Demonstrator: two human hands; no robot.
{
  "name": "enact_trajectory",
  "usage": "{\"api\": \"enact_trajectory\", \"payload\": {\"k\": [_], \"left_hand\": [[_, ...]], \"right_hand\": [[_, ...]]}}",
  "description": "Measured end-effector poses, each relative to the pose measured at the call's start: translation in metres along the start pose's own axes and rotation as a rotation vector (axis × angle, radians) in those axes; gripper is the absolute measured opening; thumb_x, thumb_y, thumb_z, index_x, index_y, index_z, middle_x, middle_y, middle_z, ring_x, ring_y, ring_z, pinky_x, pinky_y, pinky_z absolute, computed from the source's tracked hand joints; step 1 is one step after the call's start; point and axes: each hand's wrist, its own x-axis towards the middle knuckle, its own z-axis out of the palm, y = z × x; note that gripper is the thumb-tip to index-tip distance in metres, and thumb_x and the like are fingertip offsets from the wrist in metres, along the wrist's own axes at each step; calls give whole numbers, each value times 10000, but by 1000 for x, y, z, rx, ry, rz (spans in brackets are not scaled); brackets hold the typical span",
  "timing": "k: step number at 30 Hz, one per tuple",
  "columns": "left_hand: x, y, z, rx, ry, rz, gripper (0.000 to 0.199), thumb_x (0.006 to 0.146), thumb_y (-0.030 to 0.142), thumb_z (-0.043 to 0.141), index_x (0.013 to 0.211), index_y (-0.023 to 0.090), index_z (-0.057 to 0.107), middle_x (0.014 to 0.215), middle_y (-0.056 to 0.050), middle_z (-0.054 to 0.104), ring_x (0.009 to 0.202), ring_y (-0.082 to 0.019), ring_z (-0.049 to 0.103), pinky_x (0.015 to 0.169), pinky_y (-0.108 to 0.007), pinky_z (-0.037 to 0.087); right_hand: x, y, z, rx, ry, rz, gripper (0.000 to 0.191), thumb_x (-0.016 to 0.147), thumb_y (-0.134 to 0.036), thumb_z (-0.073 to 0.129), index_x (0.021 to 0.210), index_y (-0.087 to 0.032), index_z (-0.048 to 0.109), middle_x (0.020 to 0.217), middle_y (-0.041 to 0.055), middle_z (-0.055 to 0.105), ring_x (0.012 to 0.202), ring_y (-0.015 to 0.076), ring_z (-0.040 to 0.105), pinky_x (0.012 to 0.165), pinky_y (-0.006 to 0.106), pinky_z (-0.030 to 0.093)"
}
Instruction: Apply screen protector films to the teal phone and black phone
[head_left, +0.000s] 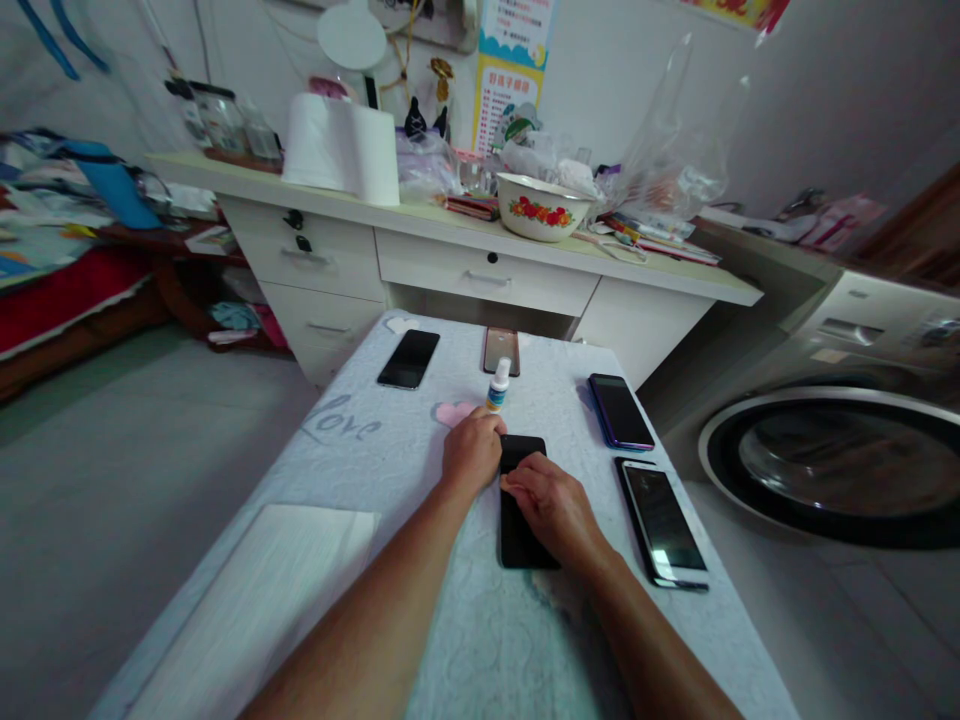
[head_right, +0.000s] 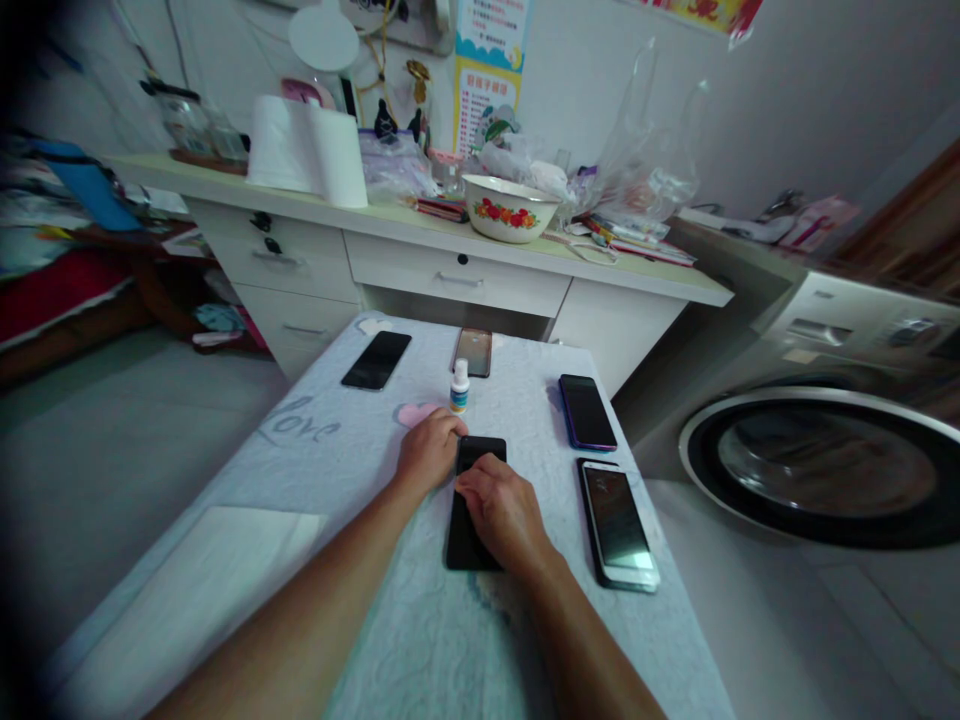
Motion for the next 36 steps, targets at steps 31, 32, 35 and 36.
{"api": "enact_trajectory", "payload": {"k": [31, 32, 35, 36], "left_hand": [[5, -1, -2, -72, 0, -16, 281, 829, 59, 419, 873, 196, 661, 972, -37, 663, 987, -155, 599, 863, -252, 453], [5, -1, -1, -73, 3, -12, 284, 823, 54, 420, 873, 193, 662, 970, -39, 662, 988, -157, 598, 863, -255, 453], [5, -1, -1, -75, 7, -19, 293, 810, 45, 419, 868, 189, 668, 962, -44, 662, 978, -163, 600, 854, -262, 459], [5, -1, -1, -74, 5, -21, 295, 808, 44, 418, 867, 189, 668, 962, -44, 662, 974, -164, 600, 851, -264, 460]], "right_hand": [[51, 6, 4, -296, -8, 181, 251, 979, -311, 447, 1002, -258, 692, 1001, 39, 626, 856, 153, 592, 653, 235, 376], [51, 6, 3, -296, -10, 177, 255, 980, -314, 445, 1006, -259, 693, 1002, 40, 625, 859, 155, 593, 652, 235, 378], [50, 5, 0, -293, -39, 179, 264, 979, -312, 445, 995, -264, 704, 996, 41, 628, 854, 153, 593, 664, 232, 387], [49, 4, -2, -288, -55, 178, 263, 976, -303, 450, 991, -264, 709, 994, 41, 628, 851, 150, 593, 675, 229, 392]]}}
